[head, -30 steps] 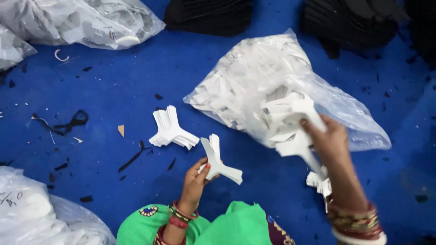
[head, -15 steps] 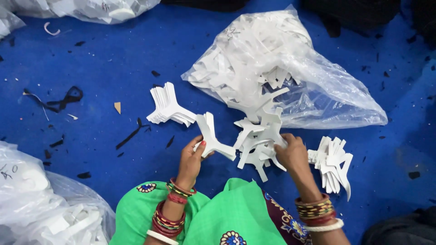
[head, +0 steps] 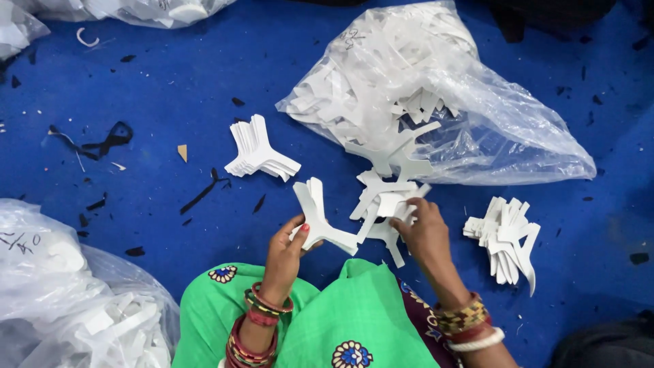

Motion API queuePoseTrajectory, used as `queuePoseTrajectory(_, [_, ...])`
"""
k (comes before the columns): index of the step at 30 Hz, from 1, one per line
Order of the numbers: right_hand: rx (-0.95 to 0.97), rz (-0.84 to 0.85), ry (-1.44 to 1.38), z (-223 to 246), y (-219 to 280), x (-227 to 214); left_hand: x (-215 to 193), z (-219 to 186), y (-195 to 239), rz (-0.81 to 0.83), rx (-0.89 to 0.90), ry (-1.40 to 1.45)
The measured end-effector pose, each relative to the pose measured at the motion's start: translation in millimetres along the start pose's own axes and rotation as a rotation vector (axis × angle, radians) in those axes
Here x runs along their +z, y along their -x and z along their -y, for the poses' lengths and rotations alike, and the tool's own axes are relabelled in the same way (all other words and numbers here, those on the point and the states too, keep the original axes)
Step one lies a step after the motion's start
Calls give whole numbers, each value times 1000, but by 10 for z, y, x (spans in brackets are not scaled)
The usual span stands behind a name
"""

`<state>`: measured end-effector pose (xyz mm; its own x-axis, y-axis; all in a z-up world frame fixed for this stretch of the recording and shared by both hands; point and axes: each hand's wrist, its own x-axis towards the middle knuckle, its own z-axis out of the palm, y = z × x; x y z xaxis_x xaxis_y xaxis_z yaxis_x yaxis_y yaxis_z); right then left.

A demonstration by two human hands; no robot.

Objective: The person sorts and stacks white shoe components from bags into organized piles on the floor.

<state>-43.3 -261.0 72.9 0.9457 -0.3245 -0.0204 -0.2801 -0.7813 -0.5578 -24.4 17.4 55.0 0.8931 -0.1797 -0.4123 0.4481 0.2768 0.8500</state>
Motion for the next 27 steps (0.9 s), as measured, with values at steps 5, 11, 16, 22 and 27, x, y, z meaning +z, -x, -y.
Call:
queuePoseTrajectory(5, [26, 56, 33, -133, 179, 31, -23, 224, -233, 3, -12, -27])
queuePoseTrajectory(11, [509, 191, -236, -392, 245, -477, 76, 340, -426, 71, -14, -27])
queuePoseTrajectory(16, [592, 97, -592, -499, 294, -760, 82, 353, -422, 84, -19, -54])
queuePoseTrajectory(22, [678, 229, -1003, -354, 344, -559, 92, 343, -413, 112, -4, -72])
queuePoseTrajectory(27, [778, 403, -1279, 82, 415, -251, 29, 606, -490, 151, 6, -6])
